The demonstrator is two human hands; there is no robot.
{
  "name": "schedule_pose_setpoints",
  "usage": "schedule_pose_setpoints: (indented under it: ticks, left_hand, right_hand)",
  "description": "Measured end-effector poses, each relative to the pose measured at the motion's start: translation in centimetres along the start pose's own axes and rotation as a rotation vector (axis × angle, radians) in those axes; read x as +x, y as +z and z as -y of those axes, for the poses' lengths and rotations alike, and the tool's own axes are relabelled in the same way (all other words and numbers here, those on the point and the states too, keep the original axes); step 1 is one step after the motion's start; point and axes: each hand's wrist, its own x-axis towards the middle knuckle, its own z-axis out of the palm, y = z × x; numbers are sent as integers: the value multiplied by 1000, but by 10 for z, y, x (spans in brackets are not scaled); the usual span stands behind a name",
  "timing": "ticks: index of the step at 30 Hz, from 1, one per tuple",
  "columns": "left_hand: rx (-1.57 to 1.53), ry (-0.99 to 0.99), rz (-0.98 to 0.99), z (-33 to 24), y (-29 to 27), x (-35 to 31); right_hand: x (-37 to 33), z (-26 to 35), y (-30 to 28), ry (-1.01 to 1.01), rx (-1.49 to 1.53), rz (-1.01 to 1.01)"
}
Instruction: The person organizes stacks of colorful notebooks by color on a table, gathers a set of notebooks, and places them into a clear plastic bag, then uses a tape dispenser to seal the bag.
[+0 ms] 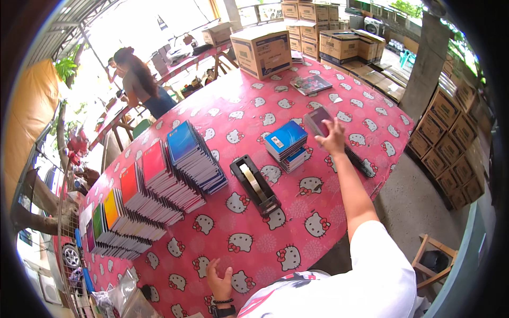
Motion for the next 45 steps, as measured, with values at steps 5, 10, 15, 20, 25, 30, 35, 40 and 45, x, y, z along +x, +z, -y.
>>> schedule_pose_setpoints:
  ticks: [5,10,15,20,25,30,35,40,45]
  left_hand:
    - [-34,88,-28,-1,9,4]
    - [-188,-61,436,3,9,-8]
    - [-429,-223,1076,13,15,-38]
    - [-331,-208,1153,10,7,-40]
    - [-192,-145,1129,23,-16,-53]
    - [-365,-257,1153,50,-49,-79]
    - [-436,-268,1144,100,-65,-108]
    - [-535,-528,1030,129,-77,-126]
    - [-112,-313,938,245,-56,-170]
  right_hand:
    - [-9,1,27,-74,-139,431]
    - [-57,-14,-11,-88,268,40]
    - [-192,70,-98,105,957,984]
    - [-298,102,-149,-91,577,1781]
    - [-310,111,-170,-233,431,1800]
    - [-337,120,-161,-163,420,1810]
    - [-378,138,-132,-87,315,2005]
    - [-447,87,-94,214,156,1858]
    - [-453,114,-113,398,405,1758]
